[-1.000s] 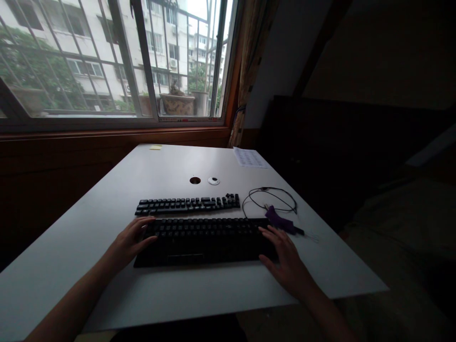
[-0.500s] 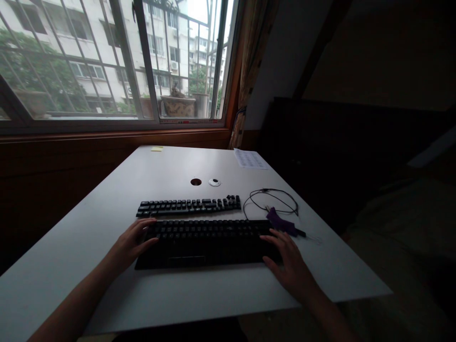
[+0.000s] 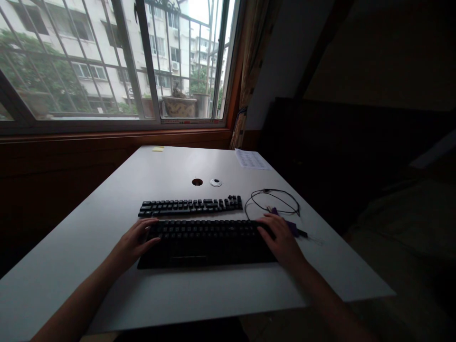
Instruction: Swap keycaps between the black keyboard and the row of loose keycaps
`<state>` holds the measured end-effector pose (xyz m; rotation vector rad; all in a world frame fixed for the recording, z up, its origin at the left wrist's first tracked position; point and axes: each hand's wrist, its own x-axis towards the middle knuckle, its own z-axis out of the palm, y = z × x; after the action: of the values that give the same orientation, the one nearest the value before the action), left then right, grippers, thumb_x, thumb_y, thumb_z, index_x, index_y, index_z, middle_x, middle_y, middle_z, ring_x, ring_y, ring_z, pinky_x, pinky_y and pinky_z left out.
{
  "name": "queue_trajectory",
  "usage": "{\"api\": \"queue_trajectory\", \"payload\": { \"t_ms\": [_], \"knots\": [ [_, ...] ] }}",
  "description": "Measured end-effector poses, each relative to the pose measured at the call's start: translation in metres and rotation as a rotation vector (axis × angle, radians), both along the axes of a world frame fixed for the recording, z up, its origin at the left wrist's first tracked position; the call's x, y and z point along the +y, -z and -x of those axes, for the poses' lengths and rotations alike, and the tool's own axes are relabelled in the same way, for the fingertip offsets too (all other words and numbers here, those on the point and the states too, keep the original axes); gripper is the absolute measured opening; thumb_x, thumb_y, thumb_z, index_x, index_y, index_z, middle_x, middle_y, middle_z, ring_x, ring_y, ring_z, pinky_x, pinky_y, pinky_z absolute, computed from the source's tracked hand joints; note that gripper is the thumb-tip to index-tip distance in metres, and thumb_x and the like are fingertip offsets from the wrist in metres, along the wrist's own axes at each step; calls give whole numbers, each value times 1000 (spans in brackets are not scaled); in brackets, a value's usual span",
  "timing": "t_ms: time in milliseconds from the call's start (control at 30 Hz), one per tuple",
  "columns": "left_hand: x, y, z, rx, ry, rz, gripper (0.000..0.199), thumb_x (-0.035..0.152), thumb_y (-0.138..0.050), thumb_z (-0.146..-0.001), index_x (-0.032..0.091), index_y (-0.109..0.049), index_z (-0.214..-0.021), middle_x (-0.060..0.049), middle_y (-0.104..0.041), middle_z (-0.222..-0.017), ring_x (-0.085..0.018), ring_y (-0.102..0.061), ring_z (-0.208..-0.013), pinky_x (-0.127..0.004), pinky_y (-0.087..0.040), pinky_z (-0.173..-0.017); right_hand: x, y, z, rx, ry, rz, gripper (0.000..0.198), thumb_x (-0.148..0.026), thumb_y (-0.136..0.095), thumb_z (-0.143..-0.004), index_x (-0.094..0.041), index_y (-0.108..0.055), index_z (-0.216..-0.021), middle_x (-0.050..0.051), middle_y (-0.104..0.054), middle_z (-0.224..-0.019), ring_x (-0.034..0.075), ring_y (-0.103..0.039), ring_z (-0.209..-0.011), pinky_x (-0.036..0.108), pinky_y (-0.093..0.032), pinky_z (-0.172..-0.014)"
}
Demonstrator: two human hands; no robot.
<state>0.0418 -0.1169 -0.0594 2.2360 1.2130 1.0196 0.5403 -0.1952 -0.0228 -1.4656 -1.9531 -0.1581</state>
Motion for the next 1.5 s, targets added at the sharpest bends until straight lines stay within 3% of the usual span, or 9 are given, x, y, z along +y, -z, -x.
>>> {"api": "queue_trajectory", "payload": {
  "t_ms": [167,333,467,667,933,1067,1300,1500],
  "knots": [
    [0,0,0,8,3,7,48,49,-68,-92,31,-57,-134,-8,-61,-136,-30,-60,-128,-52,-52,-108,86,-21,8,-54,18,59,17,-31,-56,-98,-22,-70,-99,8,-74,-101,27,-64,-101,45,-48,-98],
    [-1,-1,-1,-5,20,35,46,48,-67,-93,32,-57,-135,-8,-58,-139,-29,-58,-130,-50,-53,-108,154,-28,14,-142,6,192,12,-31,-66,-93,-22,-75,-93,6,-77,-101,25,-65,-102,41,-46,-99],
    [-2,-3,-3,1,5,16,46,49,-68,-92,30,-58,-133,-9,-59,-137,-30,-60,-129,-51,-53,-107,181,-23,23,-211,21,305,11,-33,-73,-89,-26,-77,-97,3,-78,-103,24,-63,-107,37,-46,-97],
    [-3,-6,-4,-2,11,33,45,47,-68,-92,31,-59,-133,-8,-60,-137,-28,-60,-129,-48,-55,-107,193,-20,33,-254,54,378,9,-32,-79,-84,-29,-78,-92,3,-78,-103,26,-59,-113,40,-45,-95],
    [-5,-9,-5,32,-19,-13,45,49,-68,-91,30,-61,-132,-8,-63,-135,-30,-62,-126,-50,-54,-107,192,-28,36,-193,17,309,7,-26,-78,-84,-28,-77,-91,4,-79,-100,27,-60,-111,42,-44,-98],
    [-5,-7,-4,24,-5,1,45,48,-68,-92,31,-60,-133,-8,-61,-136,-30,-61,-128,-50,-53,-108,174,-39,28,-121,-47,235,8,-25,-76,-85,-26,-77,-93,4,-78,-101,25,-62,-108,39,-46,-97],
    [-4,-4,-2,10,4,34,47,49,-68,-92,31,-58,-135,-9,-59,-138,-31,-59,-130,-50,-54,-107,93,-56,-6,-38,-132,192,10,-31,-68,-90,-25,-75,-92,4,-77,-98,25,-69,-98,39,-52,-93],
    [-3,-5,-2,11,0,12,48,51,-67,-93,30,-58,-135,-9,-60,-137,-30,-61,-128,-49,-55,-106,25,-39,-43,8,-140,228,14,-36,-64,-93,-28,-75,-92,5,-76,-97,25,-71,-95,41,-57,-89]
  ]
}}
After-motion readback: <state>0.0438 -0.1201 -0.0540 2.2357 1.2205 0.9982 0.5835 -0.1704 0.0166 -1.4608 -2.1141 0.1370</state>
